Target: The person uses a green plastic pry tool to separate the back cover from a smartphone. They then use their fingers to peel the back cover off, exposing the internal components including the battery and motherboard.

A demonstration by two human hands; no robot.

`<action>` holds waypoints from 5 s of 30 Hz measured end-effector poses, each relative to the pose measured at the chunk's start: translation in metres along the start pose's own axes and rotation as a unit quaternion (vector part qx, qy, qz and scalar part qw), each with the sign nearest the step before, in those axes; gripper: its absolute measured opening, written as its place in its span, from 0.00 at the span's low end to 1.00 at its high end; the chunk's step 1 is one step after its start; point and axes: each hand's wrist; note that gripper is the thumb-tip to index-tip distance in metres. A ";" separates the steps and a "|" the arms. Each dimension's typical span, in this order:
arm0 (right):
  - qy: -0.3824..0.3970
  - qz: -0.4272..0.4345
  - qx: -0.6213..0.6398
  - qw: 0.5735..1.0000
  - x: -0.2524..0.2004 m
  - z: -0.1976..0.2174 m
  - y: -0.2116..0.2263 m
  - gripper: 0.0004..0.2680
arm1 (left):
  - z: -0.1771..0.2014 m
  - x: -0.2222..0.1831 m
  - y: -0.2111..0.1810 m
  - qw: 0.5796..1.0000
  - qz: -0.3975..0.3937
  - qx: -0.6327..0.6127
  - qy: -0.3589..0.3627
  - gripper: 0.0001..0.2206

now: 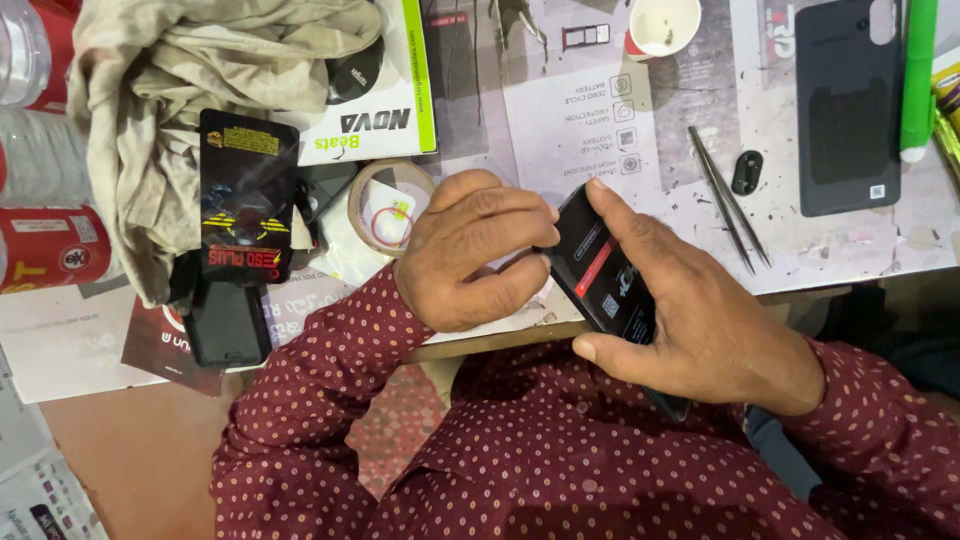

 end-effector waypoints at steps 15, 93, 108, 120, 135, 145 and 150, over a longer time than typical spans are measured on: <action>0.007 -0.023 0.012 1.000 0.003 -0.004 -0.005 0.41 | -0.007 -0.003 0.004 0.999 0.016 0.027 0.014 0.09; -0.051 -0.107 0.564 0.817 0.027 -0.032 -0.038 0.21 | -0.032 0.010 -0.039 0.998 -0.014 0.038 0.041 0.09; -0.077 -0.068 0.623 0.775 0.026 -0.040 -0.057 0.21 | -0.049 0.015 -0.059 0.997 -0.037 -0.010 0.067 0.07; -0.015 -0.142 0.663 0.735 0.030 -0.038 -0.040 0.30 | -0.046 0.035 -0.058 0.990 -0.005 -0.110 0.091 0.06; 0.073 0.062 0.564 0.820 0.040 -0.041 -0.039 0.18 | -0.018 0.044 -0.044 0.953 0.145 -0.264 -0.019 0.18; 0.079 0.227 0.384 0.892 0.028 -0.020 -0.049 0.38 | -0.018 0.050 -0.016 0.722 0.265 -0.557 -0.312 0.19; 0.046 0.179 0.399 0.898 0.031 -0.039 -0.075 0.40 | -0.025 0.049 -0.005 0.688 0.294 -0.587 -0.310 0.19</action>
Point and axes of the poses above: each hand's wrist, its own x-axis towards the middle knuckle, its own z-axis out of the back of the hand, y = z × x, and after that the axes turned 2 degrees about -z, right-handed
